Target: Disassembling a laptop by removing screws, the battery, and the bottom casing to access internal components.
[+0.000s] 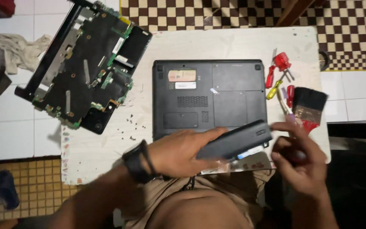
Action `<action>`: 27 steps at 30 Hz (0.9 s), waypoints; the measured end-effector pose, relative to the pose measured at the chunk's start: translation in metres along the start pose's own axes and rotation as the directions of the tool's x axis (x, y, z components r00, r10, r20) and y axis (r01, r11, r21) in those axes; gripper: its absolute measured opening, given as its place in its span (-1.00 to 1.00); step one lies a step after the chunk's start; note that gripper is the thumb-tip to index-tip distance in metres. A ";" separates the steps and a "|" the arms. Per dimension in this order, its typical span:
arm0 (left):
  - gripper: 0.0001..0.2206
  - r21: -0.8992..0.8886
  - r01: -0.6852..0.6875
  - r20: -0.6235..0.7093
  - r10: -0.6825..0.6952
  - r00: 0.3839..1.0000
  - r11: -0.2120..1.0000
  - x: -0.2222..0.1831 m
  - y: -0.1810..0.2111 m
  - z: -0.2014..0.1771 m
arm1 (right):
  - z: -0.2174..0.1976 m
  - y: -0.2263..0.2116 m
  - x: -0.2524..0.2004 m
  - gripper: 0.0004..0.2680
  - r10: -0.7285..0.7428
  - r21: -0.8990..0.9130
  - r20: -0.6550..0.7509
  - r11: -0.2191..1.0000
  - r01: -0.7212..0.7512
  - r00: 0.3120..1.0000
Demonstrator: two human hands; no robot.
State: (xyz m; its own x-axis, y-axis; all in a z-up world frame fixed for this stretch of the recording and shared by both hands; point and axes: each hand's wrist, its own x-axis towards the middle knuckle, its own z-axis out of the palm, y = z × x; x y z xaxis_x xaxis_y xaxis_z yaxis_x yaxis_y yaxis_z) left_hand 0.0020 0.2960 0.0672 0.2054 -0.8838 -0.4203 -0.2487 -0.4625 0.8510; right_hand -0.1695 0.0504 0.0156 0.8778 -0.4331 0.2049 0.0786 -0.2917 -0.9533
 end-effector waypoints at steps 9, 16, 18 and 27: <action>-0.14 0.511 -0.076 0.030 0.071 0.997 0.856 0.034 -0.024 0.013 | -0.022 0.026 0.009 -0.52 0.111 -0.395 0.248 0.919 -0.005 0.962; -0.22 0.601 -0.137 -0.055 0.212 0.976 0.787 0.040 -0.041 0.029 | -0.014 0.022 0.003 -0.71 0.513 -0.629 -0.038 0.654 -0.420 0.857; -0.23 0.630 -0.127 -0.084 0.230 0.969 0.766 0.043 -0.050 0.037 | -0.011 0.022 0.001 -0.73 0.525 -0.647 -0.041 0.635 -0.423 0.850; -0.27 0.786 -0.174 -0.062 0.355 0.933 0.594 0.054 -0.069 0.052 | -0.016 0.039 -0.004 -0.72 0.353 -0.581 0.039 0.769 -0.266 0.935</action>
State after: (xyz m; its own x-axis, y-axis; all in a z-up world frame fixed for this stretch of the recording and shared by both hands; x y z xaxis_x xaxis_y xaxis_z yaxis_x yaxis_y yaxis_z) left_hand -0.0188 0.2760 -0.0306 0.1619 -0.9843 -0.0701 -0.9271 -0.1761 0.3309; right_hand -0.1775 0.0271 -0.0190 0.8669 -0.4742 -0.1540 -0.4479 -0.6050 -0.6584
